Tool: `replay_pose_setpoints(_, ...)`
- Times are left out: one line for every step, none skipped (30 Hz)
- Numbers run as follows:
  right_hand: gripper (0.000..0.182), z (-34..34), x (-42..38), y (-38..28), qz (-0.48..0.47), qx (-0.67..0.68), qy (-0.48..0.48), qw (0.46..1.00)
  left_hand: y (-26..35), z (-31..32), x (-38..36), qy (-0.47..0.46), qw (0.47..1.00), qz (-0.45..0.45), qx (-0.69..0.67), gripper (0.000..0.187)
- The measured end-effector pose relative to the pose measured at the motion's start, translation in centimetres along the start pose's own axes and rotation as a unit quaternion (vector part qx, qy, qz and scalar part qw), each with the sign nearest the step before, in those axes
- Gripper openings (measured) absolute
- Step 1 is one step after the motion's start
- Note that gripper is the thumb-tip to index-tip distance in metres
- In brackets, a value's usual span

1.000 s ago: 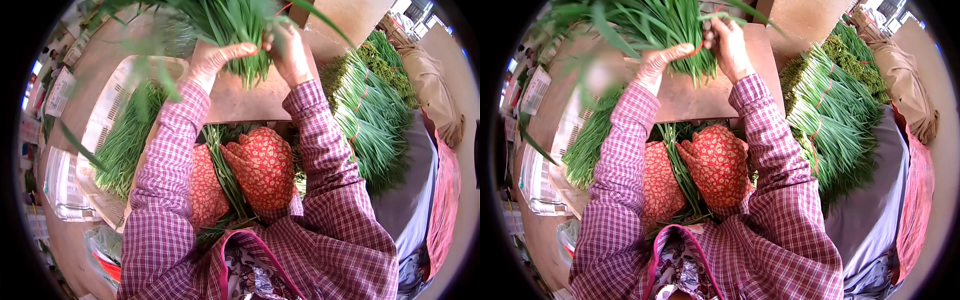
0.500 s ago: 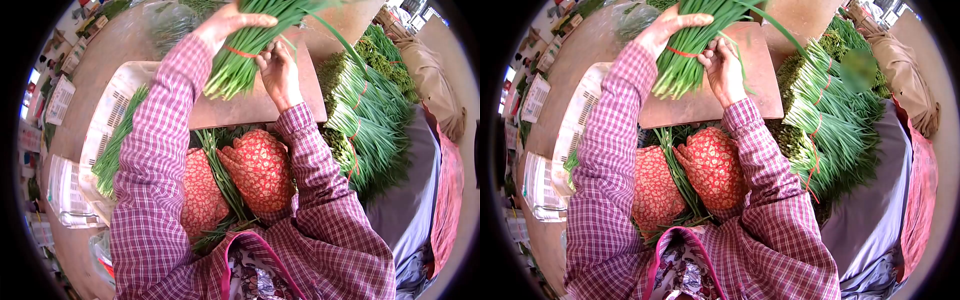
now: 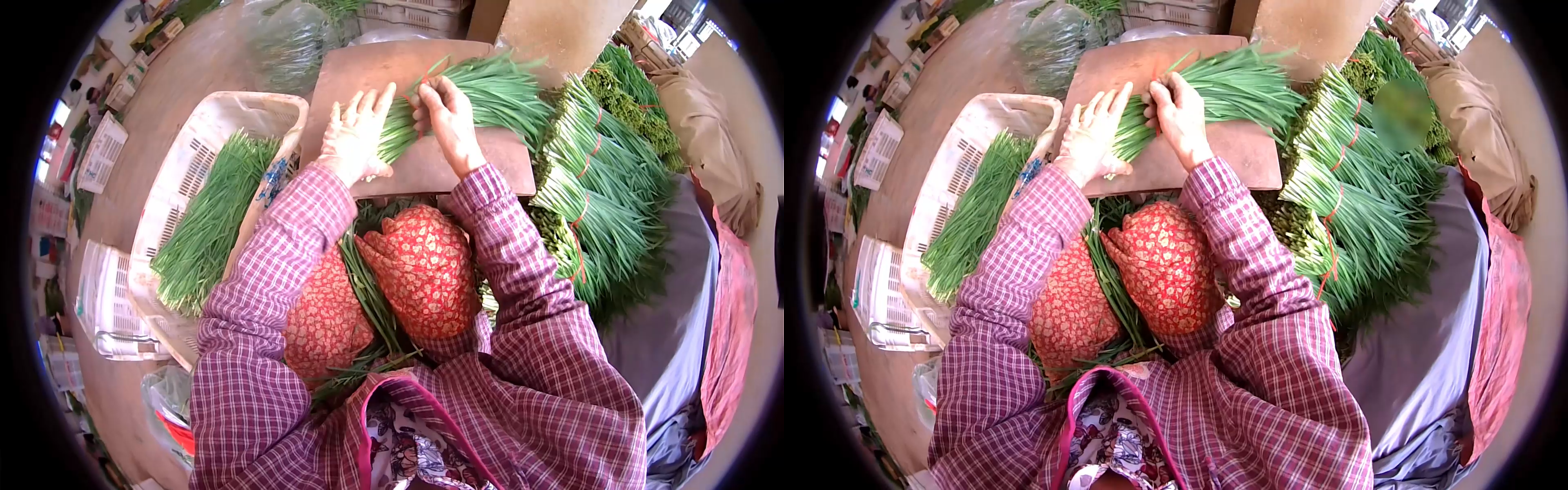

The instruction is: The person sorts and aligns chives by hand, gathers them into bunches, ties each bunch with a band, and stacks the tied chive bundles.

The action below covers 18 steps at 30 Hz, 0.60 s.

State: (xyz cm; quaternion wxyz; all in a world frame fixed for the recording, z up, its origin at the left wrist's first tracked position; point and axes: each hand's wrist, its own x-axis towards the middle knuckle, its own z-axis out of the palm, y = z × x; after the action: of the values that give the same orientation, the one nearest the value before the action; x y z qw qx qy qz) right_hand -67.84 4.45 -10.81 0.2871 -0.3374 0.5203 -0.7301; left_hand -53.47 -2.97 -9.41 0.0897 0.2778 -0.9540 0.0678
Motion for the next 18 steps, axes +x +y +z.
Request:
replay_pose_setpoints(0.015, 0.0, 0.6, -0.9, -0.028, -0.073, -0.029, 0.997, -1.0, -0.2, 0.7, -0.021, 0.999, 0.021, -0.040, 0.130)
replay_pose_setpoints(0.015, 0.2, 1.0, -1.9, -0.056, -0.145, -0.059, 0.986, -1.9, -1.0, 1.3, -0.042, 0.995, 0.041, -0.080, 0.127)
replay_pose_setpoints(0.017, 0.7, 1.4, -2.8, -0.119, -0.154, -0.058, 0.979, -2.8, -2.3, 1.7, -0.056, 0.989, 0.063, -0.123, 0.119)
replay_pose_setpoints(0.017, 0.9, 1.6, -3.8, -0.124, -0.126, -0.066, 0.982, -3.3, -3.3, 1.7, -0.051, 0.989, 0.060, -0.122, 0.119)
replay_pose_setpoints(0.016, 0.9, 1.9, -4.1, -0.132, -0.121, -0.079, 0.981, -3.8, -4.3, 1.8, -0.060, 0.989, 0.081, -0.106, 0.118)
replay_pose_setpoints(0.016, 0.9, 2.2, -4.9, -0.144, -0.116, -0.091, 0.978, -4.2, -5.1, 2.0, -0.067, 0.988, 0.103, -0.088, 0.117)
replay_pose_setpoints(0.015, 0.8, 2.2, -5.1, -0.129, -0.105, -0.093, 0.982, -4.9, -5.5, 2.1, -0.082, 0.982, 0.127, -0.110, 0.119)
replay_pose_setpoints(0.014, 0.9, 2.2, -5.0, -0.123, -0.094, -0.099, 0.983, -6.2, -3.7, 2.4, -0.072, 0.979, 0.153, -0.115, 0.125)
replay_pose_setpoints(0.014, 1.0, 2.5, -4.4, -0.100, -0.085, -0.090, 0.987, -6.0, -4.4, 2.6, -0.165, 0.970, 0.126, -0.128, 0.132)
replay_pose_setpoints(0.014, 0.9, 2.8, -3.1, -0.078, -0.076, -0.081, 0.991, -5.5, -4.0, 2.7, -0.195, 0.967, 0.122, -0.112, 0.139)
replay_pose_setpoints(0.013, 0.5, 3.3, -1.6, -0.058, -0.064, -0.082, 0.993, -4.5, -4.5, 2.6, -0.224, 0.963, 0.124, -0.087, 0.139)
replay_pose_setpoints(0.012, 0.2, 3.1, -0.9, -0.001, -0.028, -0.080, 0.996, -4.1, -4.3, 2.8, -0.255, 0.954, 0.119, -0.107, 0.141)
replay_pose_setpoints(0.011, -0.4, 3.5, 0.7, 0.025, 0.006, -0.070, 0.997, -3.2, -4.0, 2.6, -0.272, 0.953, 0.102, -0.086, 0.140)
replay_pose_setpoints(0.010, -0.8, 4.1, 2.0, 0.055, 0.040, -0.057, 0.996, -2.7, -3.3, 2.5, -0.275, 0.954, 0.079, -0.090, 0.141)
replay_pose_setpoints(0.010, -0.8, 4.5, 2.3, 0.055, 0.062, -0.058, 0.995, -2.0, -3.1, 2.2, -0.251, 0.964, 0.056, -0.072, 0.142)
replay_pose_setpoints(0.011, -0.7, 4.8, 2.4, 0.058, 0.085, -0.057, 0.993, -1.4, -3.2, 1.9, -0.234, 0.970, 0.035, -0.050, 0.138)
replay_pose_setpoints(0.010, -0.5, 4.9, 2.1, 0.072, 0.099, -0.052, 0.991, -1.5, -2.2, 1.3, -0.196, 0.979, 0.030, -0.050, 0.134)
replay_pose_setpoints(0.010, -0.5, 5.3, 2.5, 0.085, 0.115, -0.053, 0.988, -1.6, -1.1, 1.0, -0.159, 0.985, 0.024, -0.054, 0.131)
